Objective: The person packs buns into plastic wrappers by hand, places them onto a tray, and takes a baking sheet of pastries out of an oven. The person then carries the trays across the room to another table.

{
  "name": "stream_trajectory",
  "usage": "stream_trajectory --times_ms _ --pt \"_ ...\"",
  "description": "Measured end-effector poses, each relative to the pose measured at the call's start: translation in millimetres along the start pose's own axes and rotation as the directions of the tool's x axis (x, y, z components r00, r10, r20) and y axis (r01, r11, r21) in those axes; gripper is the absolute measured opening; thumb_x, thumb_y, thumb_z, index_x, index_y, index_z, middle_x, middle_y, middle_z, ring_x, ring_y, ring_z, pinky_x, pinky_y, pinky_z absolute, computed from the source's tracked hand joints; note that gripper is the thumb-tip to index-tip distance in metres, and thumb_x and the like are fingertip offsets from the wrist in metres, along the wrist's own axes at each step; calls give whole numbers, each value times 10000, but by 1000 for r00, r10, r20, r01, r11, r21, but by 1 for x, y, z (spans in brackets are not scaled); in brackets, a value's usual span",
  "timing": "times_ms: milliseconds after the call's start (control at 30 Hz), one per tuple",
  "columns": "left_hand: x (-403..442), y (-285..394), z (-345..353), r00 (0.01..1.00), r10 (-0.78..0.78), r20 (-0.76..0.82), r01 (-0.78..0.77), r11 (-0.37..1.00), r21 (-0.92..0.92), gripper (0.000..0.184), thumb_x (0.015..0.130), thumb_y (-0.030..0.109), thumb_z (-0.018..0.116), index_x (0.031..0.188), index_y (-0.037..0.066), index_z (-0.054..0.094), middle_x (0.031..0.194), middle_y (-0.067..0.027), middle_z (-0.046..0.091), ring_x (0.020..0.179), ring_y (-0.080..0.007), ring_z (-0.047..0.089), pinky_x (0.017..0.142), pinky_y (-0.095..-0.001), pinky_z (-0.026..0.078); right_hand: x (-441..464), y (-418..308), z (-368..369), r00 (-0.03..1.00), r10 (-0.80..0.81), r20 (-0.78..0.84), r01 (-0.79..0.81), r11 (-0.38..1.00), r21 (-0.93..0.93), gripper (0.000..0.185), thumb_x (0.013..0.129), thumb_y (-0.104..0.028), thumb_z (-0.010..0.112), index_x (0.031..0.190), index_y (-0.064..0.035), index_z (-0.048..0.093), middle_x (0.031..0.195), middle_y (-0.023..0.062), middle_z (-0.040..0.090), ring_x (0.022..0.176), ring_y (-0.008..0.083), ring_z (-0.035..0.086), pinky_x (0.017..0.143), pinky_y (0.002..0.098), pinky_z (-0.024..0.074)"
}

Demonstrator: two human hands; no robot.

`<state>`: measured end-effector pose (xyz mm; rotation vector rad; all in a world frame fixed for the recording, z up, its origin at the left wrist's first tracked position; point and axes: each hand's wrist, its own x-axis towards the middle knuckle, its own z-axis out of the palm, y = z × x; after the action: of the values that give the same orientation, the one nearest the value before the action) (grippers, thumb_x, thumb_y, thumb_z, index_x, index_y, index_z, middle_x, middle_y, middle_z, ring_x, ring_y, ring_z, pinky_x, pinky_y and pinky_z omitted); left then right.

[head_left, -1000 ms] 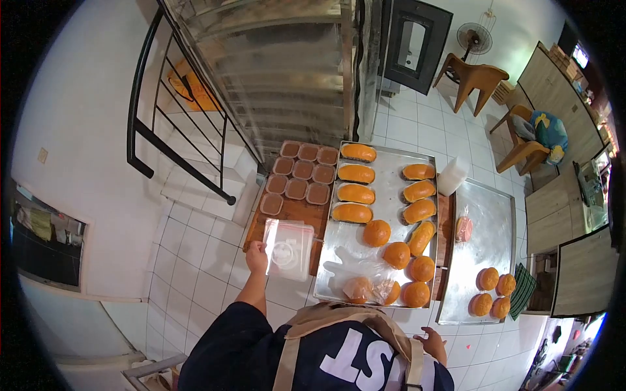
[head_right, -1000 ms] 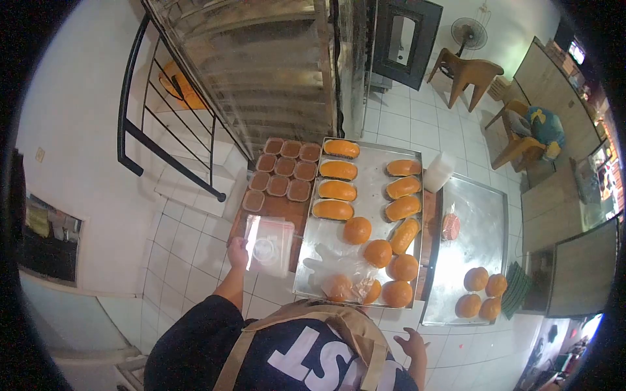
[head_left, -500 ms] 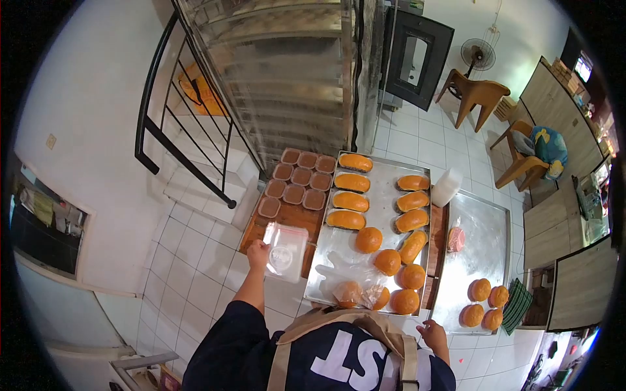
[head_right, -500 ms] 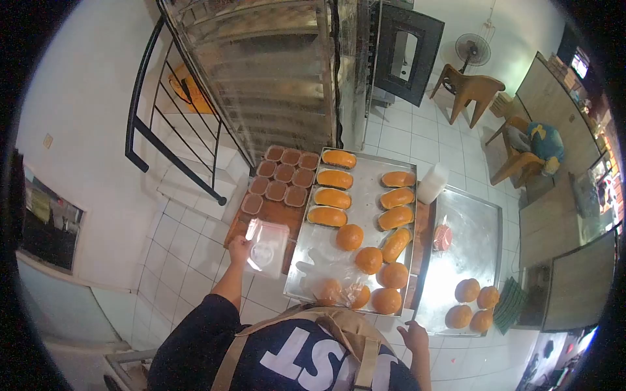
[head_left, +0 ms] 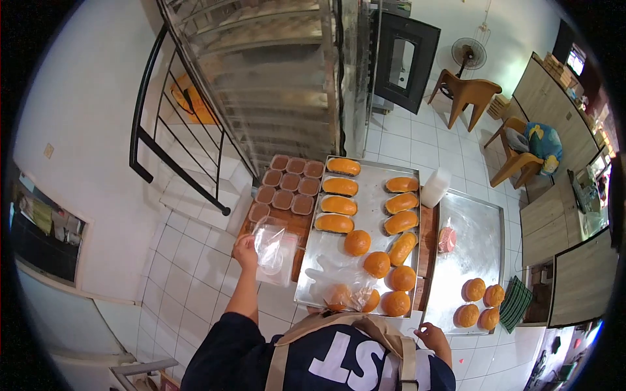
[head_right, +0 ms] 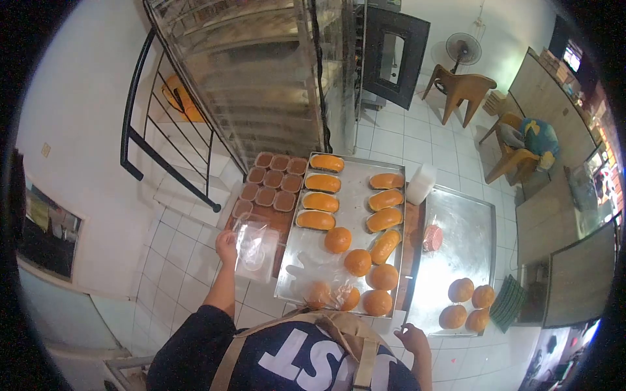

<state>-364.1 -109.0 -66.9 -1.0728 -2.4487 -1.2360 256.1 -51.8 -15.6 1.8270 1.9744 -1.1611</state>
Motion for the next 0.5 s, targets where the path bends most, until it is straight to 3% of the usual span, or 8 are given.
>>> stream_trajectory --times_ms 133,167,233,267,300,367,467,500 --pt "24 81 -11 890 -161 427 372 799 -473 108 850 119 551 873 19 518 851 -68 615 790 -144 555 738 -265 441 0 -40 -37 987 -88 -137 105 987 121 363 777 -262 651 1022 -8 566 829 159 637 801 277 622 695 352 483" --pt "25 129 -21 858 -53 511 378 738 -559 69 855 68 535 867 27 481 832 -88 619 791 -140 577 716 -262 454 5 -53 -48 942 -255 -216 292 943 161 365 771 -225 646 1050 -9 555 846 176 620 798 280 610 702 349 476" --pt "15 193 -20 753 114 648 422 672 -608 85 845 58 559 856 36 478 831 -83 622 819 -135 589 713 -249 454 -1 -107 -78 905 -317 -284 391 883 261 440 736 -176 665 1124 -18 532 934 162 590 904 302 566 825 358 439" --pt "7 221 -18 686 204 698 449 637 -627 96 840 53 571 850 41 476 830 -81 623 833 -132 595 712 -242 454 11 -114 -75 792 -436 -427 560 797 227 530 707 -173 714 1166 -30 492 1124 155 516 974 220 535 828 335 431" --pt "-4 249 -18 617 245 748 460 659 -595 104 834 46 578 845 42 475 829 -79 623 820 -127 596 709 -234 452 8 -136 -86 628 -566 -534 694 718 53 708 669 -238 749 1252 -42 398 1270 186 385 1147 304 417 965 398 332" --pt "-22 295 -21 426 336 840 444 731 -517 123 821 46 600 859 38 483 826 -72 624 803 -115 600 704 -228 455 -12 -178 -110 542 -579 -609 737 676 14 884 607 -315 782 1309 -64 307 1364 200 241 1271 353 235 1032 428 219" --pt "-41 337 -21 312 509 802 310 744 -592 138 816 49 611 890 37 496 833 -72 624 798 -107 599 697 -222 454 -9 -179 -129 380 -757 -531 816 545 -192 495 659 -228 751 1052 -15 538 1203 203 454 1124 314 437 968 410 321" --pt "-46 340 -15 328 538 777 326 708 -627 253 790 88 651 967 44 475 840 -73 620 813 -136 608 732 -251 465 -12 -173 -132 523 -684 -509 812 581 52 394 689 -192 727 990 -6 554 1115 182 504 1041 281 484 916 385 363"
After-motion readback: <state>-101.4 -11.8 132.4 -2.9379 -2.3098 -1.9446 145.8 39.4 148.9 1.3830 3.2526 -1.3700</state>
